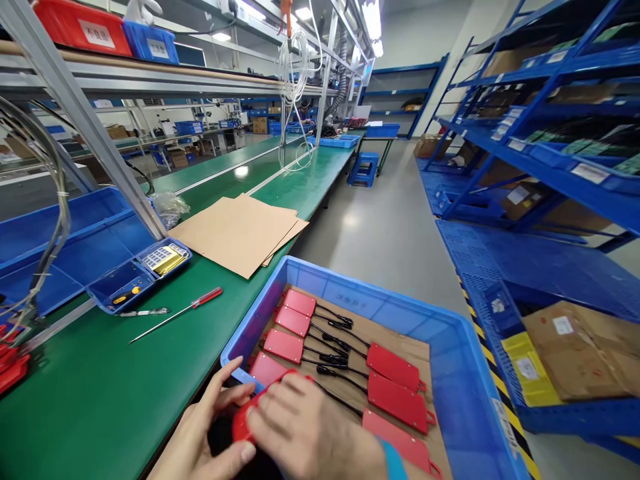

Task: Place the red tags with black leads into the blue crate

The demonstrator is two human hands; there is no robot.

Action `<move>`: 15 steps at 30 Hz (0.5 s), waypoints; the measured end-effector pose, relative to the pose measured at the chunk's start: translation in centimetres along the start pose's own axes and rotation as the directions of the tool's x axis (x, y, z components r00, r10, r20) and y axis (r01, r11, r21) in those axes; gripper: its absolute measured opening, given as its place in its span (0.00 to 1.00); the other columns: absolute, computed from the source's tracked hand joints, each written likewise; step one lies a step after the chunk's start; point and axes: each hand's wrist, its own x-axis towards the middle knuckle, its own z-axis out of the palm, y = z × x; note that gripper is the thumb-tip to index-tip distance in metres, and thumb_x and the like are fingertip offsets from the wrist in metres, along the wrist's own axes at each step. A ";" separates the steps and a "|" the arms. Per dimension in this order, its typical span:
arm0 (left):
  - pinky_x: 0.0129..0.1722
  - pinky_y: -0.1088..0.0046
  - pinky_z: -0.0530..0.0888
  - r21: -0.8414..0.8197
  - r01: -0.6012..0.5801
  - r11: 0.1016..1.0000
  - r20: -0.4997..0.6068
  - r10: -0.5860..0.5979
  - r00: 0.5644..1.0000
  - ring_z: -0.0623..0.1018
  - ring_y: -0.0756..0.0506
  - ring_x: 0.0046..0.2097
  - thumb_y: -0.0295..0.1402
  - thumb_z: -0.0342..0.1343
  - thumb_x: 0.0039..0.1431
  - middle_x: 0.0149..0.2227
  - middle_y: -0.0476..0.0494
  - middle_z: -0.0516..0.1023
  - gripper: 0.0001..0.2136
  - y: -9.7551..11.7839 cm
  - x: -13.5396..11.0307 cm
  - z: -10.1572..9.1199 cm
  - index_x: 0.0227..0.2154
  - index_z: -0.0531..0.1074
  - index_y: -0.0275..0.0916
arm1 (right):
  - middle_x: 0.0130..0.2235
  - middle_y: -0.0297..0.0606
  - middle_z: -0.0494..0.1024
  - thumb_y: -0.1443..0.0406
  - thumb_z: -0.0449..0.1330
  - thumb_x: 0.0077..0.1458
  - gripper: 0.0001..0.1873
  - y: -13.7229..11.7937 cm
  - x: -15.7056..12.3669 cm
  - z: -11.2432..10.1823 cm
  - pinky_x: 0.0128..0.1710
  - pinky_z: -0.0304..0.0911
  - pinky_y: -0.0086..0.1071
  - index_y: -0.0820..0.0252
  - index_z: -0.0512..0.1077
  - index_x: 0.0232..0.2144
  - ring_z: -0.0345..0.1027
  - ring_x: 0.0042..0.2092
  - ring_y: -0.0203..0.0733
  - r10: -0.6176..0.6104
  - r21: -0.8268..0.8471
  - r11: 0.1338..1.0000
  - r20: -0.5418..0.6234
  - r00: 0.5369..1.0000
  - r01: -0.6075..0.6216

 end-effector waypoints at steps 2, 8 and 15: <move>0.56 0.60 0.72 0.049 -0.004 0.999 -0.058 0.007 0.998 0.71 0.38 0.59 0.46 0.54 0.61 0.60 0.37 0.69 0.34 -0.1 0.1 -1.2 0.66 0.48 0.45 | 0.41 0.44 0.79 0.64 0.49 0.66 0.14 3.9 -2.9 -1.1 0.43 0.66 0.44 0.55 0.72 0.48 0.71 0.40 0.47 0.299 0.097 0.951 -0.050 0.953 -0.294; 0.52 0.62 0.75 0.327 0.180 0.928 -0.287 -0.084 0.954 0.74 0.39 0.56 0.47 0.53 0.62 0.59 0.43 0.70 0.25 -3.8 -2.3 -6.6 0.60 0.64 0.48 | 0.51 0.49 0.76 0.45 0.47 0.57 0.31 18.4 -15.5 -3.7 0.56 0.60 0.47 0.61 0.71 0.48 0.68 0.53 0.56 0.878 0.208 0.462 0.030 0.478 -0.862; 0.52 0.68 0.76 0.422 0.193 0.886 -0.251 -0.091 0.964 0.74 0.41 0.56 0.46 0.53 0.62 0.57 0.49 0.73 0.20 -7.4 -6.1 -7.8 0.56 0.69 0.51 | 0.45 0.49 0.79 0.51 0.50 0.57 0.22 23.0 -21.6 -1.2 0.51 0.65 0.44 0.60 0.75 0.38 0.72 0.48 0.52 0.923 -0.009 0.356 0.160 0.350 -0.934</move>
